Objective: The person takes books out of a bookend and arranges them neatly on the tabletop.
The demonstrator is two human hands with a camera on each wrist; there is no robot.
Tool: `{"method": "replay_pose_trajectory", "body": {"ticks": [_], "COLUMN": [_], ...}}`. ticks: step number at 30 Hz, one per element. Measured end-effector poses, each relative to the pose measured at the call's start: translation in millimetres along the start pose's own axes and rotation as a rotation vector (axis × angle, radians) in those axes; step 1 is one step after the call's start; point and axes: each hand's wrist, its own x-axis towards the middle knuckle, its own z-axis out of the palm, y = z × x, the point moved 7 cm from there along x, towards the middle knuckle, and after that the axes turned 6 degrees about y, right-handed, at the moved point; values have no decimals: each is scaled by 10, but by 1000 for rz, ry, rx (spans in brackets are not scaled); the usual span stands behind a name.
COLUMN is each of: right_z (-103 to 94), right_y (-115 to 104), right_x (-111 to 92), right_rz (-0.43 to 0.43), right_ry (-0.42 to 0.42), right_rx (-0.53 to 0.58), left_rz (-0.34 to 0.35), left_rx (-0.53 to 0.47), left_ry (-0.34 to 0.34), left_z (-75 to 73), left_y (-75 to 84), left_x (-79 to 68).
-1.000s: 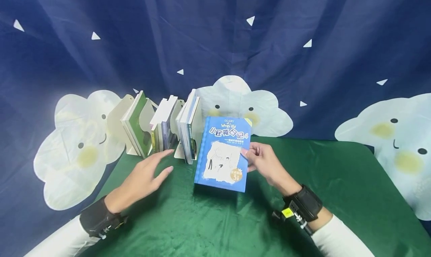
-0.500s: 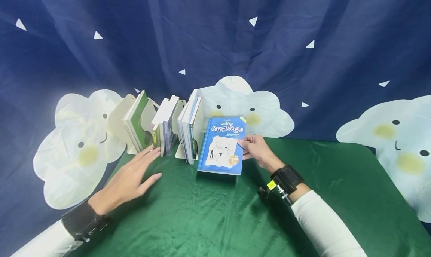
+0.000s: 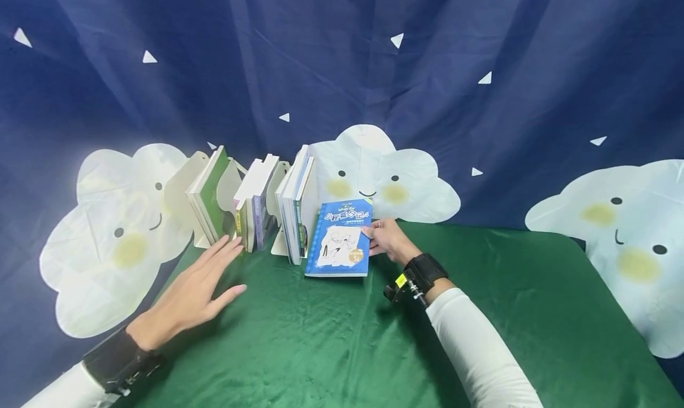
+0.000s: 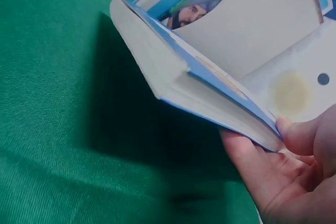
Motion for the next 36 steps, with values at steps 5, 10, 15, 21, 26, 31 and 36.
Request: {"method": "replay_pose_trajectory", "body": {"ticks": [5, 10, 15, 21, 26, 31, 36], "right_z": [70, 92, 111, 114, 100, 91, 99], "right_y": [108, 198, 237, 234, 206, 180, 179], "right_x": [94, 120, 101, 70, 56, 44, 24], "right_rz": [14, 17, 6, -23, -64, -95, -146], "right_ry": [8, 38, 84, 150, 198, 209, 204], "right_rx": [-2, -58, -178, -331, -422, -500, -611], "left_rz": [-24, -43, -69, -86, -88, -88, -87], "left_rx": [13, 31, 34, 30, 23, 22, 28], "left_ry": [-16, -19, -22, -26, -15, -5, -6], "left_z": [-25, -25, -18, -15, -18, -17, -1], "left_y": [-55, -96, -138, -163, -164, -172, -190], "left_x": [-24, -85, -144, -145, -136, -136, -140]}}
